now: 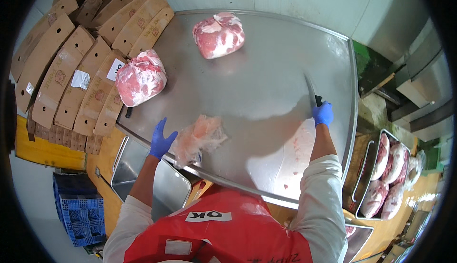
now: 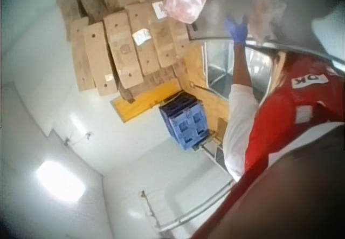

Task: The person handles large cuts of raw meat, removing them from plastic bags and placing them into metal trays. The person also wipes the stainless steel work surface with a cloth.

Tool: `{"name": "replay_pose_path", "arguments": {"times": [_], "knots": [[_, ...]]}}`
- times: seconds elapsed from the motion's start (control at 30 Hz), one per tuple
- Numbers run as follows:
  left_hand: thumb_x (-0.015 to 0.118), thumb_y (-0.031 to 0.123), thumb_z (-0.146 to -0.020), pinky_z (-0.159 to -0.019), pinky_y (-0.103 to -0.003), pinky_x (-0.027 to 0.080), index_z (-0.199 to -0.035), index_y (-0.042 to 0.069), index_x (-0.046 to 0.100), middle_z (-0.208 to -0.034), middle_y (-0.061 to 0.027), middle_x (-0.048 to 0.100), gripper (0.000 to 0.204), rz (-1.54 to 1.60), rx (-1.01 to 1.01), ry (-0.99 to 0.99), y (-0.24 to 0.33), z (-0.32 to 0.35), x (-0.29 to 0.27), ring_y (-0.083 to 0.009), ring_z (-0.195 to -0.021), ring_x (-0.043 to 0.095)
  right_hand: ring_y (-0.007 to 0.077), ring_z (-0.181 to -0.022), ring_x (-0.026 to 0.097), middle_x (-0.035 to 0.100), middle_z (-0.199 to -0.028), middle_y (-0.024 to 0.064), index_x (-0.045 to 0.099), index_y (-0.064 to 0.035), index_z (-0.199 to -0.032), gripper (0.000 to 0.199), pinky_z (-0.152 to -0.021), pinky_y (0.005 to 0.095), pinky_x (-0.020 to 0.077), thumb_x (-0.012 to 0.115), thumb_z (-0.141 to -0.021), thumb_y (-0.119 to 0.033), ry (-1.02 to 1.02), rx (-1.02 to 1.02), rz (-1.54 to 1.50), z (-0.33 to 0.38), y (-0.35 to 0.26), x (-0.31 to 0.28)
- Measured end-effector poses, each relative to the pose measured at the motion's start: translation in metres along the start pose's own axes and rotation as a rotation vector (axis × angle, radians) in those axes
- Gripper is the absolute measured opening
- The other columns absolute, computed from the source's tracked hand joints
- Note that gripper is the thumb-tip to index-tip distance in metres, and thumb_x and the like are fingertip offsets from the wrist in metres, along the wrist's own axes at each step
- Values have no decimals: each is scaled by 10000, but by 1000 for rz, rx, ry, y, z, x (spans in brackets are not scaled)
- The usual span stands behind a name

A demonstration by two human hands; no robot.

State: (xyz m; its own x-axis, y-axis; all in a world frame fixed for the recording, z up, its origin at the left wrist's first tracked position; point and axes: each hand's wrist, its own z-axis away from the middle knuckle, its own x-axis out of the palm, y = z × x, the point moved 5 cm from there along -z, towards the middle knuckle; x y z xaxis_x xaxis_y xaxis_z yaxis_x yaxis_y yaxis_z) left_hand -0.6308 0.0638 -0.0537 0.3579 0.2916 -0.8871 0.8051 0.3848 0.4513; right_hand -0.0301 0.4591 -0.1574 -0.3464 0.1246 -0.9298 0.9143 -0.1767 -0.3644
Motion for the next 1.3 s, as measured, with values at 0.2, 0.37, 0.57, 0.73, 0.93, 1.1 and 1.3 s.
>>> {"name": "replay_pose_path", "arguments": {"times": [0.2,0.37,0.57,0.73,0.93,1.1,1.3], "knots": [[720,440,-892,-1170,-485,324,-1515,55,414,-1525,-278,409,793,26,179,-43,6,-144,39,-420,-1424,381,426,-1092,619,643,-1149,230,627,-36,-1251,455,-897,485,513,715,-844,-220,159,-200,-128,3,-35,15],[646,403,-952,-1121,-480,391,-1419,19,530,-1436,-307,501,615,29,584,212,70,-340,60,-431,-1334,491,226,-611,601,642,-1162,183,616,-28,-1280,451,-613,322,534,742,-852,-93,152,-341,-308,122,-30,-1],[608,388,-959,-1011,-462,461,-1335,41,579,-1345,-257,573,513,172,664,-103,109,-557,133,-393,-1192,572,225,-672,625,670,-1089,133,699,-65,-1149,317,-667,355,531,737,-834,-65,239,152,118,296,121,-93],[526,572,-964,-1126,-479,384,-1497,191,486,-1485,-246,483,656,-186,572,-194,74,-675,202,-431,-1358,462,344,-853,716,729,-933,187,745,-49,-954,219,-756,427,543,655,-873,-231,150,579,354,446,222,-195],[538,429,-995,-1144,-508,381,-1568,291,360,-1618,-187,316,615,-411,535,-184,90,-691,234,-446,-1406,408,345,-768,719,708,-799,198,740,-32,-870,248,-703,432,538,664,-852,-267,154,930,394,524,238,-215],[459,151,-993,-1109,-572,410,-1525,335,404,-1668,-65,237,565,-1093,951,-169,90,-650,214,-438,-1384,442,338,-803,716,737,-853,159,745,-52,-895,261,-742,439,554,644,-891,-292,-4,783,192,417,195,-141],[537,340,-993,-1127,-550,374,-1479,333,500,-1623,-104,324,488,-955,905,-109,131,-533,179,-437,-1384,424,240,-816,726,746,-1019,128,752,-53,-1046,251,-755,340,582,752,-893,-252,-137,343,-359,280,6,-39]]}}
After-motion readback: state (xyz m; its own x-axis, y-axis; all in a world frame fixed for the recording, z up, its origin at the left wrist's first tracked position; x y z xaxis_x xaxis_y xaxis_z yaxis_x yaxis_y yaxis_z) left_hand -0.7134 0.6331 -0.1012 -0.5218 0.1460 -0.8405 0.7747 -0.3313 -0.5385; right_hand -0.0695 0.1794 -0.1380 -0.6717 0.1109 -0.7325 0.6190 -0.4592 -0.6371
